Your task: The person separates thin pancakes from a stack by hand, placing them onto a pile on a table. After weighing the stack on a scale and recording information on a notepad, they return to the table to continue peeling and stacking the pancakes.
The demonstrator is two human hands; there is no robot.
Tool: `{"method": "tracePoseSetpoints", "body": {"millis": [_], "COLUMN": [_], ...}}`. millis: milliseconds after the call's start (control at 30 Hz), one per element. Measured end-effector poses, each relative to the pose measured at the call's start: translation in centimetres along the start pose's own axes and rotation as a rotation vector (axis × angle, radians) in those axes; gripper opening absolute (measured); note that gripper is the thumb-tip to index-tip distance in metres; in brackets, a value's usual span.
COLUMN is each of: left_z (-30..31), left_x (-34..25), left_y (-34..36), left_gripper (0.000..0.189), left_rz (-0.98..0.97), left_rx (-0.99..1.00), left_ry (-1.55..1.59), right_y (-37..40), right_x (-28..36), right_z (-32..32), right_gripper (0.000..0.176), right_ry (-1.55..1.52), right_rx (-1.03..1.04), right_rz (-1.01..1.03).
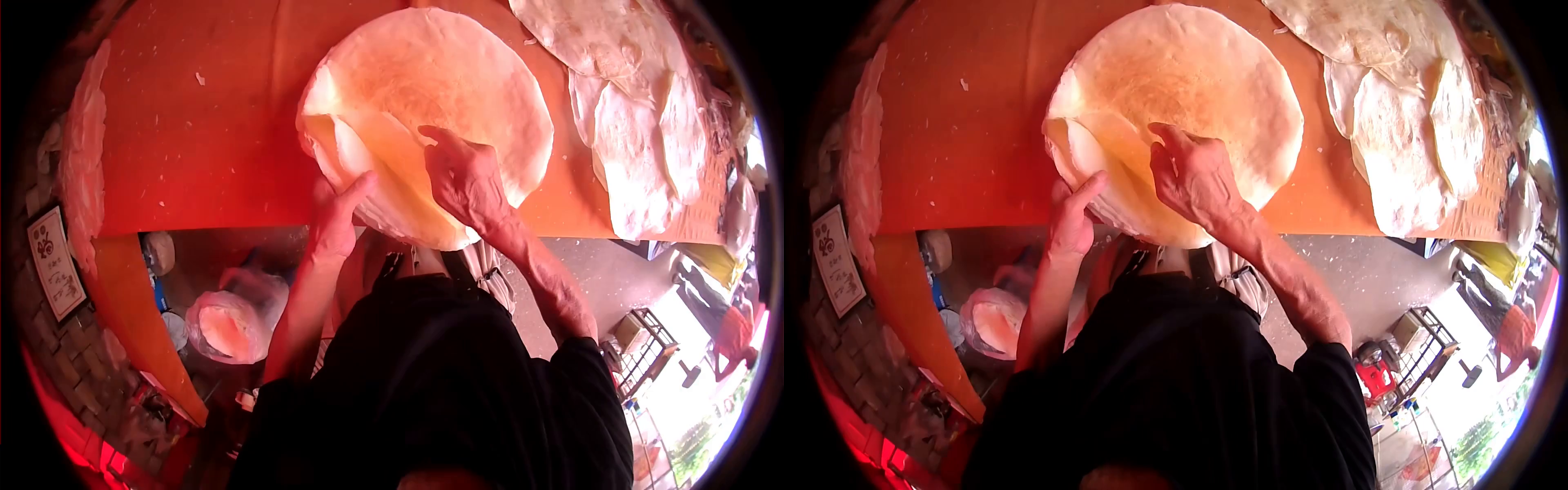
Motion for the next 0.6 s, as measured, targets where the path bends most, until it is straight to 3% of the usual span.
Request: {"method": "tracePoseSetpoints", "body": {"millis": [100, 233, 400, 500, 600], "left_z": [0.4, 0.1, 0.0, -0.2, -0.3], "left_x": [0.7, -0.1, -0.2, -0.2, -0.1], "left_y": [-0.2, 0.4, 0.1, 0.1, 0.2], "left_gripper": [0.041, 0.041, 0.045, 0.050, 0.054], "left_rz": [0.036, 0.010, 0.016, 0.021, -0.012], "left_rx": [0.009, 0.054, 0.066, 0.044, 0.014], "left_ry": [0.047, 0.089, 0.077, 0.081, 0.061], "right_y": [0.9, 0.8, 0.7, 0.4, 0.4], "right_x": [1.8, 1.8, 0.0, -0.7, -0.5], "right_z": [-1.4, -1.3, -0.6, -0.3, -1.0], "right_gripper": [0.036, 0.042, 0.029, 0.026, 0.028], "right_ry": [0.140, -0.068, -0.457, -0.601, -0.438], "right_rx": [0.101, 0.227, 0.325, 0.303, 0.444], "right_rz": [0.251, 0.118, -0.355, -0.465, -0.478]}}
Point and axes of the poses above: each hand's wrist, its own y-axis away from the middle knuckle, its own z-axis out of the back of the hand, x = y × z, the point moved 3 cm from there along -y, towards the middle knuckle, and after that the axes turned 14 degrees about z, right-handed, at the moved point
